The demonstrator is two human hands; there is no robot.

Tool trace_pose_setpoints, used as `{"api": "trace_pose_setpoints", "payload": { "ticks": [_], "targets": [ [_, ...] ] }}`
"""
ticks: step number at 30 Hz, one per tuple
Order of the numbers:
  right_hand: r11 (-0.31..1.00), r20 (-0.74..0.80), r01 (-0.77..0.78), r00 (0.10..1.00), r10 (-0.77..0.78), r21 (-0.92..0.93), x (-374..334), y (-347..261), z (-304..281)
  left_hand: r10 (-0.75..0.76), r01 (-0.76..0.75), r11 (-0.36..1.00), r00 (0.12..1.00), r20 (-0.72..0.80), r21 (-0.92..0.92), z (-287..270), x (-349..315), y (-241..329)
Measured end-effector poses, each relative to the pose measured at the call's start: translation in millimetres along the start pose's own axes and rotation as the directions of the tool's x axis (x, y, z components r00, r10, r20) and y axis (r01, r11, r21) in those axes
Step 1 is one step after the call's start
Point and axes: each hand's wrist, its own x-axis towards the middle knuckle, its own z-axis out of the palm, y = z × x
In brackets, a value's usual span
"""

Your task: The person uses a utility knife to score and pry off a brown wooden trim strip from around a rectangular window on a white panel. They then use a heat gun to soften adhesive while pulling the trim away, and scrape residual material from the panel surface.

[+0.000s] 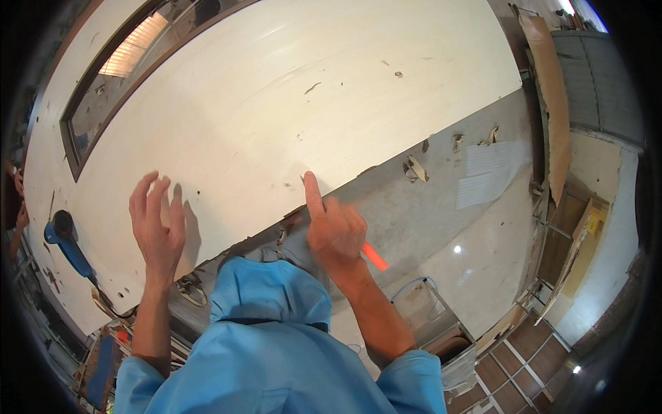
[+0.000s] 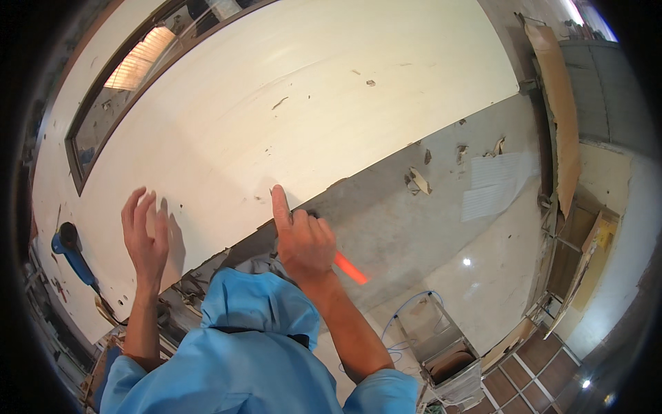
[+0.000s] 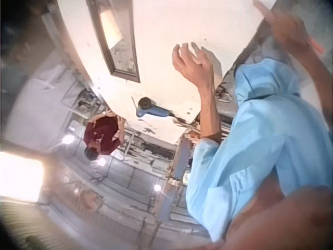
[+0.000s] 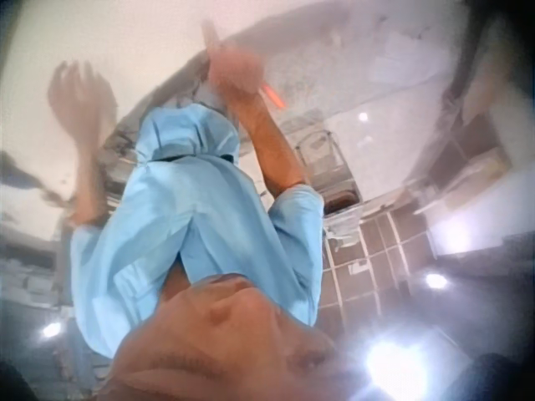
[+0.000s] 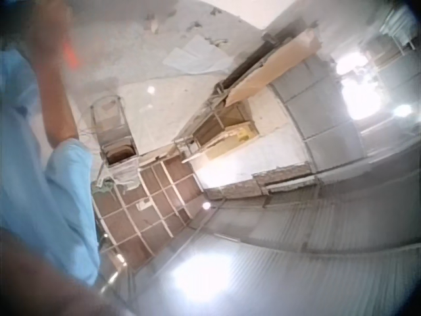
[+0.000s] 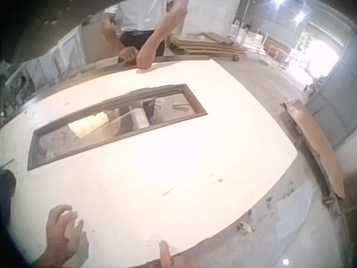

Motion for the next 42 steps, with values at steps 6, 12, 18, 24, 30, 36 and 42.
{"api": "trace_pose_setpoints", "payload": {
  "ticks": [6,12,18,24,30,36,42],
  "targets": [
    [0.987,-0.116,-0.104,0.989,0.090,-0.121,46,100,-22,0.097,-0.084,0.983,0.992,-0.075,0.164,4,52,-44],
    [0.982,-0.216,-0.135,0.971,0.103,-0.136,42,104,-5,0.049,-0.037,0.997,0.978,-0.202,0.062,39,107,-52],
    [0.993,-0.215,-0.107,0.972,0.093,-0.055,-4,38,10,0.227,-0.204,0.963,0.966,-0.124,0.175,72,126,-41],
    [0.985,-0.230,-0.093,0.971,0.057,-0.146,24,98,-9,0.281,-0.258,0.947,0.954,-0.100,0.193,69,129,-43],
    [0.973,-0.283,-0.124,0.957,0.065,-0.196,27,103,4,0.301,-0.276,0.939,0.948,-0.102,0.206,73,127,-48],
    [0.991,-0.138,0.005,0.990,-0.023,-0.132,0,46,4,0.275,-0.250,0.942,0.957,-0.090,0.224,72,129,-47],
    [0.986,-0.264,-0.114,0.961,0.079,-0.118,43,96,0,0.299,-0.274,0.937,0.949,-0.094,0.218,71,129,-48]
  ]
}}
